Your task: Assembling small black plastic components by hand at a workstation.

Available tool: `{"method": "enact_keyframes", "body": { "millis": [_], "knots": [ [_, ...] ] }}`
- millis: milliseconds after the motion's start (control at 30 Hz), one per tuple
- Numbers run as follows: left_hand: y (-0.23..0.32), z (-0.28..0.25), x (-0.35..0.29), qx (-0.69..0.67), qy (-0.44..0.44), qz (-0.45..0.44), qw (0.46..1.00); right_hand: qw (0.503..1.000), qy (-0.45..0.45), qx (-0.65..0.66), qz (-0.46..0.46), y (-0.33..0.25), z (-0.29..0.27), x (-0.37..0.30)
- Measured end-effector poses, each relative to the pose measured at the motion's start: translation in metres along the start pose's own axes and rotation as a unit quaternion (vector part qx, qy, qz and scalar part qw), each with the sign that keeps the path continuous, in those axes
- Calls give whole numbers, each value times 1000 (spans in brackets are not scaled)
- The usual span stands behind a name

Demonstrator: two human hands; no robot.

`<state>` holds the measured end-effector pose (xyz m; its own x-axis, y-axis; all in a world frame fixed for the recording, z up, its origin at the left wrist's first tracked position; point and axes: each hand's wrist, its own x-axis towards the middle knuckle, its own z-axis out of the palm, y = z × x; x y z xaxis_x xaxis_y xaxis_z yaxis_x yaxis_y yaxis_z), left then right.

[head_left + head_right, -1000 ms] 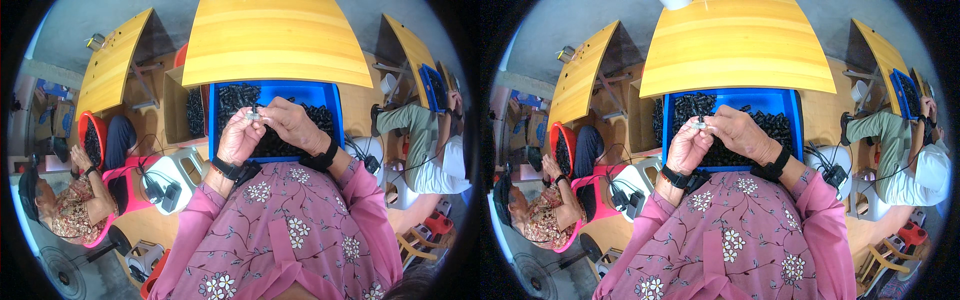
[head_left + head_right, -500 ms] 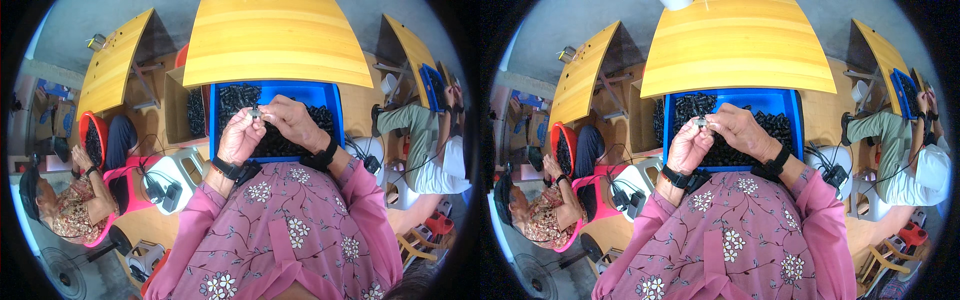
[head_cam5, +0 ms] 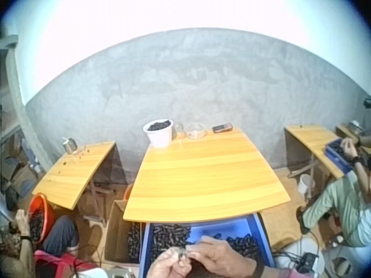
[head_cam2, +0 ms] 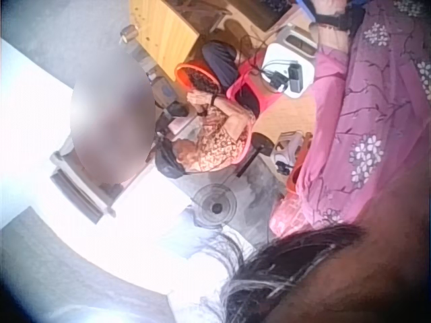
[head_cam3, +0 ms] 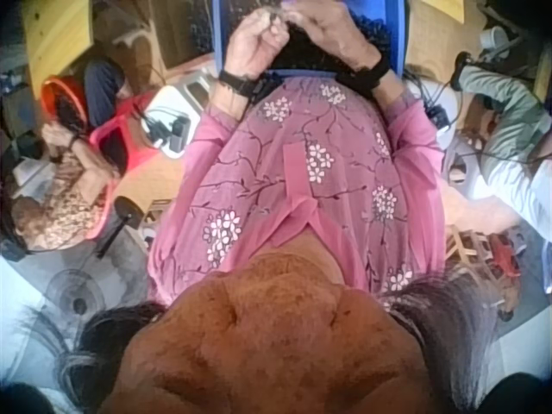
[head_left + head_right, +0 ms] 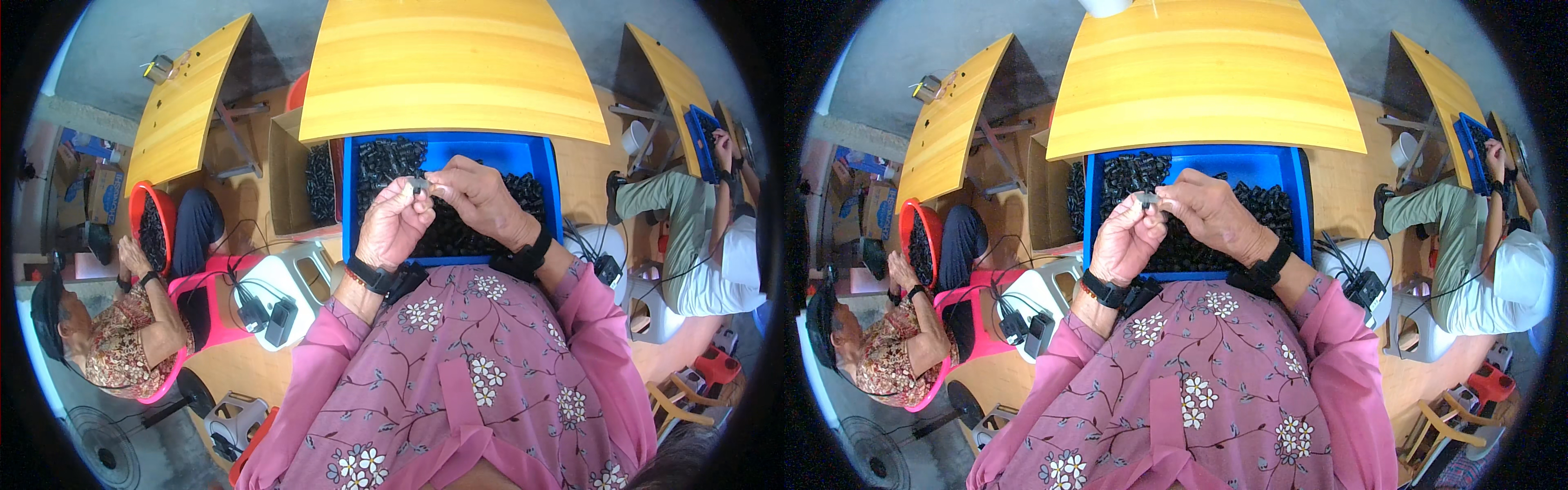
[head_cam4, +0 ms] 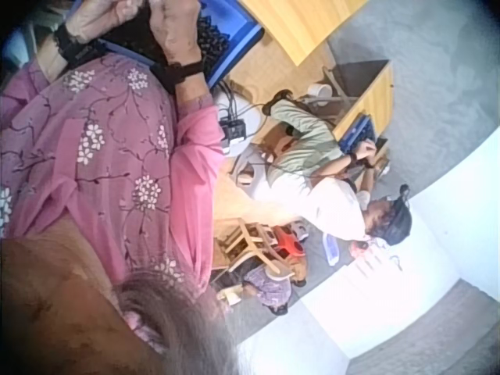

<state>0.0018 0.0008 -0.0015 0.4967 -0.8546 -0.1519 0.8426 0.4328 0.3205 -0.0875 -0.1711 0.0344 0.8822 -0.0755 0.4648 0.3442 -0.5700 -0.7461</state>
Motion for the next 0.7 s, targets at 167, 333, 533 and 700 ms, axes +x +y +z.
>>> {"method": "enact_keyframes", "body": {
  "millis": [167,333,533,700],
  "knots": [
    [0,9,1,22,60,6,998,999,-3,-12,-34,-4,3,0],
    [-1,6,0,25,58,19,998,999,-2,-33,-31,-1,4,1],
    [0,-3,1,31,1,18,999,1000,-10,-16,-8,5,0,2],
    [0,4,1,28,27,14,999,999,6,-33,17,7,0,1]
  ]
}}
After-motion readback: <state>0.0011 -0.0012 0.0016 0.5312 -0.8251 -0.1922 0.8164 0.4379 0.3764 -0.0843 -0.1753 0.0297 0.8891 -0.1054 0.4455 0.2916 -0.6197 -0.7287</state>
